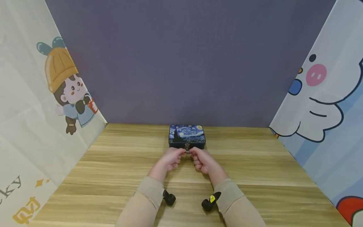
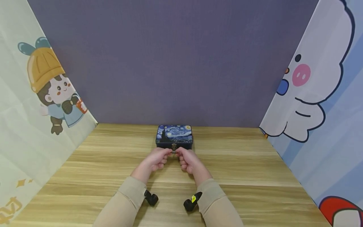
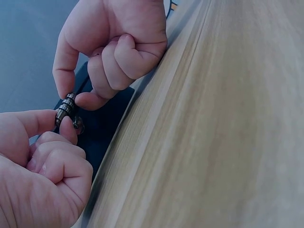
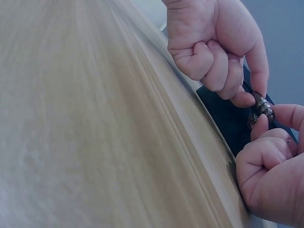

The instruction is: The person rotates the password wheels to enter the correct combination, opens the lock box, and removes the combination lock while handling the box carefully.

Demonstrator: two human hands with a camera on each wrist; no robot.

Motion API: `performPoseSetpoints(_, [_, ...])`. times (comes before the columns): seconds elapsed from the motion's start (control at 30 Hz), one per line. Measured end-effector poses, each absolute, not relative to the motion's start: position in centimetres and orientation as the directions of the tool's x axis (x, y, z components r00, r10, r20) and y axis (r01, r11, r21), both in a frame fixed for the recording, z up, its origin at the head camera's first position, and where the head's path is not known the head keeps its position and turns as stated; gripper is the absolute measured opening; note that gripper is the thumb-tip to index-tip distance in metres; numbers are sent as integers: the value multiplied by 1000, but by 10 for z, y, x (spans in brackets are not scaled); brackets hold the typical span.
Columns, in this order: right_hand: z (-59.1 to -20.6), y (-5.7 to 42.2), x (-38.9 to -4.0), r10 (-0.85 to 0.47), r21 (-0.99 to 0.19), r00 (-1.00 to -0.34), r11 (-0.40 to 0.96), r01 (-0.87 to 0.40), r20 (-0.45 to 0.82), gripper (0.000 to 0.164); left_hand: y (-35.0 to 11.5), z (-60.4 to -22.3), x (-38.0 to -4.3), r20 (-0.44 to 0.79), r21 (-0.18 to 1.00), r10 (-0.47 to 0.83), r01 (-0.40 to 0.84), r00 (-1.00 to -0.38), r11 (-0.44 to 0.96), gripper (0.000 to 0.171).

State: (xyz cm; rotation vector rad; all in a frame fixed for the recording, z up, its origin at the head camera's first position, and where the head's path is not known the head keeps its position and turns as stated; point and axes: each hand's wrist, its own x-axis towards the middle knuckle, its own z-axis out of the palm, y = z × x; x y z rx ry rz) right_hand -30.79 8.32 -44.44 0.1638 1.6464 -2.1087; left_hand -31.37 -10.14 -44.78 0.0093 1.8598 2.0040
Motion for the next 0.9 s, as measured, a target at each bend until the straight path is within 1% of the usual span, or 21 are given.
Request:
performPoseSetpoints(0.37, [-444,84,-308,-285,-885,-884,-181,430,-371,21,-101,-446,-314,-279,953,298,-302,-913,-33,39])
performPoseSetpoints(0.7, [-442,87,-306,-295,-892,-885,-169,420,-361,24,-100,-448,-313,-268,957,290,-290,-919,-33,32])
performPoseSetpoints(0.9, [-441,89,-305,-290,-892,-884,-161,423,-367,28,-99,-447,-313,-271,955,285,-293,-919,-38,31])
